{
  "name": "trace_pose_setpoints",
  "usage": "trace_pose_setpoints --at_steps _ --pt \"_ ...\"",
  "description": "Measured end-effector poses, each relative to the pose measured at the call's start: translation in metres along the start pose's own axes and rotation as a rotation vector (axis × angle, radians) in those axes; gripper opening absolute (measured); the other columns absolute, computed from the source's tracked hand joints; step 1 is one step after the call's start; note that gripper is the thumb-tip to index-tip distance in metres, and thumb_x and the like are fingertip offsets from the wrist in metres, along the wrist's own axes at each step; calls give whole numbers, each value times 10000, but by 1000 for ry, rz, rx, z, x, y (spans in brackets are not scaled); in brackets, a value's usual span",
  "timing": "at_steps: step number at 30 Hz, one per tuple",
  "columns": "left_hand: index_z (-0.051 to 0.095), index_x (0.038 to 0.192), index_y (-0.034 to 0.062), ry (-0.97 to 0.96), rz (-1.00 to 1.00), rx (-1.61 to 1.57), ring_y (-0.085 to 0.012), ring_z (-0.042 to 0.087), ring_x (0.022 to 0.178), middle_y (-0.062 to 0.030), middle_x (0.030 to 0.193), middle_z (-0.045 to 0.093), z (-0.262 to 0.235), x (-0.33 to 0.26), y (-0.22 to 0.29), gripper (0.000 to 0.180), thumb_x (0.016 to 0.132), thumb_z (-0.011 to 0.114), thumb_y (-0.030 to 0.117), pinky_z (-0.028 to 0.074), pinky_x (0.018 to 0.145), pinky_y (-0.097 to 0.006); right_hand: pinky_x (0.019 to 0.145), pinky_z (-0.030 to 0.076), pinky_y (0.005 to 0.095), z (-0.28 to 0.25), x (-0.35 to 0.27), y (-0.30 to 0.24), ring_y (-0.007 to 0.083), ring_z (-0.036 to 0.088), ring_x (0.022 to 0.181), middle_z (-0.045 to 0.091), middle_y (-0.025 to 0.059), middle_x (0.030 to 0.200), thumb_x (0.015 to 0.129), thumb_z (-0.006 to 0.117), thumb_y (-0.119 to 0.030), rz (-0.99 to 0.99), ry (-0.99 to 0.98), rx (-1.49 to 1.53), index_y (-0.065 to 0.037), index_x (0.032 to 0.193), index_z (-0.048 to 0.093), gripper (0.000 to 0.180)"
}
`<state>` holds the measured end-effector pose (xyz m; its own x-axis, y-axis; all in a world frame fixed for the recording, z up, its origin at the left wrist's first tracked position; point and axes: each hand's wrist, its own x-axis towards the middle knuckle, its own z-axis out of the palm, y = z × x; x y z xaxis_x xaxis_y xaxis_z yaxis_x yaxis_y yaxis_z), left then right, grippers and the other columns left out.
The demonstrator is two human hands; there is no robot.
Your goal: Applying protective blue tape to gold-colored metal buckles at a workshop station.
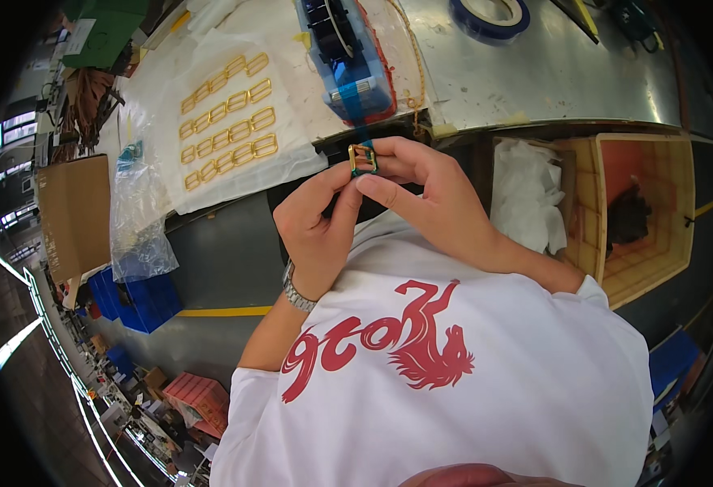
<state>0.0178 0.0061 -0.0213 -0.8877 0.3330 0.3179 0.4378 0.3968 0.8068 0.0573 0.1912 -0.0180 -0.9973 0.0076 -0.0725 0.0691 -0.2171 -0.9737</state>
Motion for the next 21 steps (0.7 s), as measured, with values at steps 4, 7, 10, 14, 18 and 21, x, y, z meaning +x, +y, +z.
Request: trace_pose_setpoints --at_steps 4,7,10,14,18,21 --pt "791 1107 -22 -59 -122 -20 -71 689 732 -70 807 757 -7 11 7 155 955 792 12 499 636 -219 898 589 312 -1 -2 -4 163 765 1018 805 113 1147 1034 756 -212 20 -16 7 39 1346 648 416" --pt "788 1097 -42 -121 -186 -148 -61 686 745 -54 797 761 -9 26 14 135 981 775 25 511 654 -215 912 588 321 -3 -3 -5 173 761 1031 797 128 1173 1041 743 -205 26 -37 8 39 1385 623 438" --pt "781 1087 -63 -213 -329 -300 -60 685 746 -42 825 769 -13 39 17 129 1011 755 38 532 678 -213 920 594 329 -3 -3 -3 188 765 1051 792 143 1196 1041 735 -186 32 -48 5 45 1400 607 446" --pt "767 1060 -82 -366 -483 -395 -92 723 764 -63 850 768 -25 63 22 146 1044 720 55 589 710 -229 927 606 340 -1 -2 5 215 774 1064 792 153 1181 1020 741 -144 -40 -25 -6 56 1360 617 413" --pt "760 1047 -60 -494 -591 -404 -134 744 738 -78 849 768 -34 84 19 178 1047 732 116 620 703 -252 920 613 344 0 -1 5 225 779 1057 794 156 1159 1004 743 -111 -37 -27 -21 61 1317 632 374" --pt "759 1047 -37 -576 -659 -421 -144 738 688 -77 842 758 -38 99 13 203 1056 723 163 640 683 -279 920 611 339 -5 1 0 212 776 1048 796 148 1134 993 735 -80 7 -65 -21 65 1333 632 383"
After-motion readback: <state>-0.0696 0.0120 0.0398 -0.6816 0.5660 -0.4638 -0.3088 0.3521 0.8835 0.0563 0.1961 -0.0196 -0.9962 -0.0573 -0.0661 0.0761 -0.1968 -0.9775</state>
